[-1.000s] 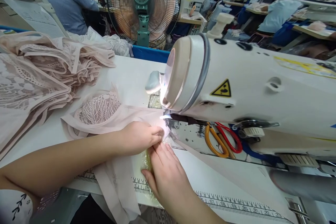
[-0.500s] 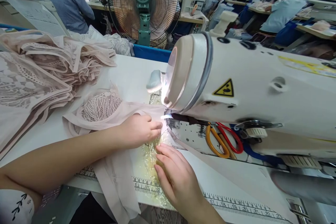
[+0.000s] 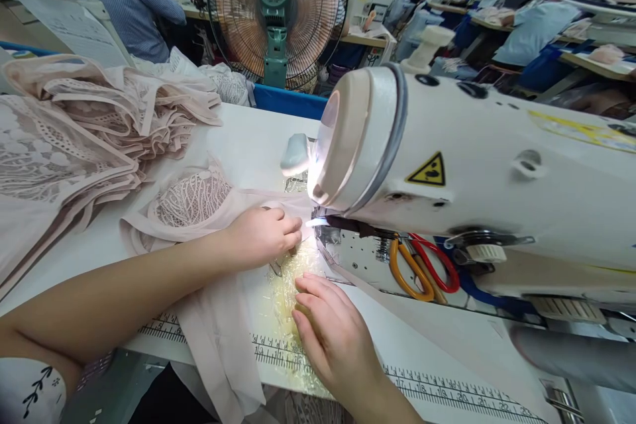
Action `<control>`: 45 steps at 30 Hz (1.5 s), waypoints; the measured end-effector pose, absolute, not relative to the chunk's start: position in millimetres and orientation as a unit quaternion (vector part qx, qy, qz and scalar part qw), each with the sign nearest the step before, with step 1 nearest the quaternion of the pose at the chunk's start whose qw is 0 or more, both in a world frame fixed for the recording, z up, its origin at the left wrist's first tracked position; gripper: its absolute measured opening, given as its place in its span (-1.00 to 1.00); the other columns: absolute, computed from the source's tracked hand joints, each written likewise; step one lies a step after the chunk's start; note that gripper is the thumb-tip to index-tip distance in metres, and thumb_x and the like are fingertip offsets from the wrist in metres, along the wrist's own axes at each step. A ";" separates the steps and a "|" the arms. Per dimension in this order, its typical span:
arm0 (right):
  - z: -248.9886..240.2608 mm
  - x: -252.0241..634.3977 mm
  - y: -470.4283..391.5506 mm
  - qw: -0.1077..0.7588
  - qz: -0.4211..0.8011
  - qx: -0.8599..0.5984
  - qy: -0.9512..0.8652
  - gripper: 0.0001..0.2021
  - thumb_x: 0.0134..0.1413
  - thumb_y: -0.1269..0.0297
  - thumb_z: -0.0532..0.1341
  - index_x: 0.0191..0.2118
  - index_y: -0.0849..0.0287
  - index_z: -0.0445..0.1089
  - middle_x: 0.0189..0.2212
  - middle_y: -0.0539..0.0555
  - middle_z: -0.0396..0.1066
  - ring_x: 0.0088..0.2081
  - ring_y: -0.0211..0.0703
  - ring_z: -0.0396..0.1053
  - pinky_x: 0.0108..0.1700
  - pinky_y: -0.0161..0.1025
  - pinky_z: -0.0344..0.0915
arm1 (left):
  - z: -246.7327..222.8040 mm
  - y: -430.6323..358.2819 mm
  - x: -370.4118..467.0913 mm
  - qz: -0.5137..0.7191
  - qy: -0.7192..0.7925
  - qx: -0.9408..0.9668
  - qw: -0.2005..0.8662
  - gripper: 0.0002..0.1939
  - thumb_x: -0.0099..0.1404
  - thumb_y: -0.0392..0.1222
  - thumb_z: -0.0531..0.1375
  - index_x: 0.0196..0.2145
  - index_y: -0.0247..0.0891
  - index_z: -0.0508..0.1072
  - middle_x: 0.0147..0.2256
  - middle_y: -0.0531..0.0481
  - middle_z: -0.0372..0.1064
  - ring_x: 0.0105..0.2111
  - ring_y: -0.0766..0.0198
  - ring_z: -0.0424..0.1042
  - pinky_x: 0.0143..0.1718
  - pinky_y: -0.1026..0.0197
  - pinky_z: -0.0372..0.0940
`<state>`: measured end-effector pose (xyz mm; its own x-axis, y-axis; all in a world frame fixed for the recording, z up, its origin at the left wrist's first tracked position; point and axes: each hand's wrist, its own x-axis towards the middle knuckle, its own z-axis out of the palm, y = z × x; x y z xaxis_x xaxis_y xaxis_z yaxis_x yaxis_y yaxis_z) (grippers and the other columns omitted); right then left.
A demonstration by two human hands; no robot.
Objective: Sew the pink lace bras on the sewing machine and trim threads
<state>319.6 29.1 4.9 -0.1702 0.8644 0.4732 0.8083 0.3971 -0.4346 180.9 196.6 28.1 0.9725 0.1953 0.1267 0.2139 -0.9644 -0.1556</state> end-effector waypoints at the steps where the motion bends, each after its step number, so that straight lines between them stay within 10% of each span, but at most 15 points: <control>1: 4.2 319.8 29.3 0.340 0.042 -0.548 -0.763 -0.87 0.13 0.44 0.13 -0.21 0.17 0.38 -0.16 0.17 0.48 -0.05 -0.09 0.41 -0.04 -0.12 0.42 | 27.7 197.6 181.0 -0.058 -0.109 -0.988 0.088 -0.81 0.30 -0.31 0.07 -0.24 -0.30 0.48 -0.23 -0.13 0.44 -0.37 0.20 0.36 -0.48 0.17 0.07; 11: 19.1 290.0 26.1 0.365 0.038 -0.513 -0.776 -0.81 0.11 0.48 0.12 -0.13 0.22 0.32 -0.13 0.20 0.43 -0.06 -0.11 0.37 -0.04 -0.15 0.37 | 23.2 205.6 186.3 -0.020 -0.204 -0.973 0.107 -0.72 0.38 -0.26 -0.02 -0.05 -0.30 0.41 0.10 -0.22 0.29 -0.06 0.03 0.34 -0.21 0.04 0.23; 16: 16.1 228.0 18.8 0.271 0.075 -0.527 -0.802 -0.43 -0.09 0.02 0.30 0.02 0.23 0.28 -0.11 0.22 0.39 -0.13 0.03 0.35 -0.14 -0.06 0.37 | 33.3 206.2 176.8 0.002 -0.199 -0.972 0.127 -0.75 0.36 -0.31 0.01 -0.09 -0.30 0.42 -0.01 -0.20 0.38 -0.10 0.08 0.36 -0.17 0.08 0.23; 27: 11.3 248.5 16.1 0.271 0.065 -0.520 -0.807 -0.72 -0.27 0.67 0.07 -0.46 0.14 0.33 -0.44 0.03 0.40 -0.39 -0.19 0.35 -0.36 -0.31 0.27 | 61.8 183.5 39.5 0.071 -0.321 -0.927 0.183 -0.56 0.24 -0.41 0.01 0.08 -0.32 0.32 -0.08 -0.27 0.40 -0.16 0.04 0.43 -0.19 0.02 0.34; 37: 76.7 324.6 28.8 0.205 0.213 -0.536 -0.791 -0.78 0.16 0.34 0.06 -0.52 0.09 0.19 -0.60 -0.08 0.30 -0.56 -0.30 0.28 -0.58 -0.39 0.12 | 157.7 203.0 41.0 0.056 -0.414 -0.875 -0.246 -0.57 0.29 0.12 -0.03 -0.34 -0.26 0.46 -0.46 0.05 0.40 -0.44 0.28 0.36 -0.39 0.29 0.27; 45: 39.6 298.9 68.2 0.130 -0.061 -0.704 -0.695 -0.79 -0.12 0.66 0.08 -0.50 0.20 0.31 -0.48 0.14 0.37 -0.42 -0.13 0.28 -0.43 -0.24 0.00 | 140.8 246.3 75.2 0.159 -0.389 -0.907 0.036 -0.80 0.17 -0.26 0.08 -0.58 -0.31 0.38 -0.51 -0.07 0.38 -0.49 0.23 0.35 -0.44 0.24 0.23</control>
